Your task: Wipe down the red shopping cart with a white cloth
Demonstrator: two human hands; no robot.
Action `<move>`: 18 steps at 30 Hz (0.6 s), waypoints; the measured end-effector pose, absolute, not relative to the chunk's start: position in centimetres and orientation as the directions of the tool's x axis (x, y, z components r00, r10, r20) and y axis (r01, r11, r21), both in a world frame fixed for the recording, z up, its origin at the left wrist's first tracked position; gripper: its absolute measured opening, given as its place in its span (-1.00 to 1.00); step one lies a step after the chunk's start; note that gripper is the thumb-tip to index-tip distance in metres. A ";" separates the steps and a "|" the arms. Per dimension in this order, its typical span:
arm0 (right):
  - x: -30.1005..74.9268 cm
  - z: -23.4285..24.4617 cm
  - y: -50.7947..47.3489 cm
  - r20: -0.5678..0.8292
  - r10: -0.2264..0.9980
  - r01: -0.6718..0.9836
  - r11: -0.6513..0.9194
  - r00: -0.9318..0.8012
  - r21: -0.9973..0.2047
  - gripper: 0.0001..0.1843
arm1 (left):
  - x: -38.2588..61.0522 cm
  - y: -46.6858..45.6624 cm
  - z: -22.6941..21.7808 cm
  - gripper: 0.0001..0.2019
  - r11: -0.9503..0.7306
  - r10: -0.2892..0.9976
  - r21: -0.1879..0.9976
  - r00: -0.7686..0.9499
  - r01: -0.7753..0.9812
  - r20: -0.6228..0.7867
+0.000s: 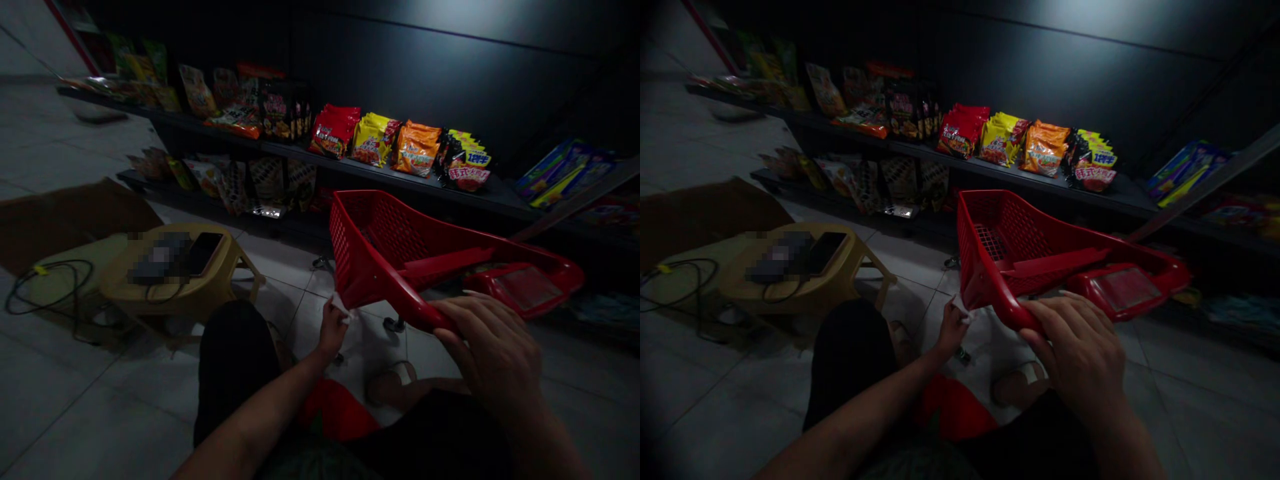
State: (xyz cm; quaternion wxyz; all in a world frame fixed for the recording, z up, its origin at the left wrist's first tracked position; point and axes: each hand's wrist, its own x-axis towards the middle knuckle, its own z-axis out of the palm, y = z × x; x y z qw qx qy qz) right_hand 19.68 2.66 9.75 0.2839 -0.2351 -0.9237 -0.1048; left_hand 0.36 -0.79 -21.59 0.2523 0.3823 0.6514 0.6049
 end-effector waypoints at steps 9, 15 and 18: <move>17.2 9.5 0.9 0.639 0.375 0.540 0.838 -0.672 0.076 -0.73 | 1.1 -2.0 -18.1 -0.90 -0.067 0.736 0.991 -0.665 0.120 0.130; 13.9 9.3 -0.4 0.673 0.411 0.580 0.814 -0.615 0.033 -0.73 | -0.7 -1.5 -6.7 -0.76 -0.427 0.734 0.897 -0.624 -0.116 0.269; 12.3 9.3 -1.4 0.701 0.425 0.571 0.820 -0.572 -0.031 -0.70 | -1.6 -2.5 -4.1 -0.76 -0.451 0.739 0.867 -0.634 -0.211 0.230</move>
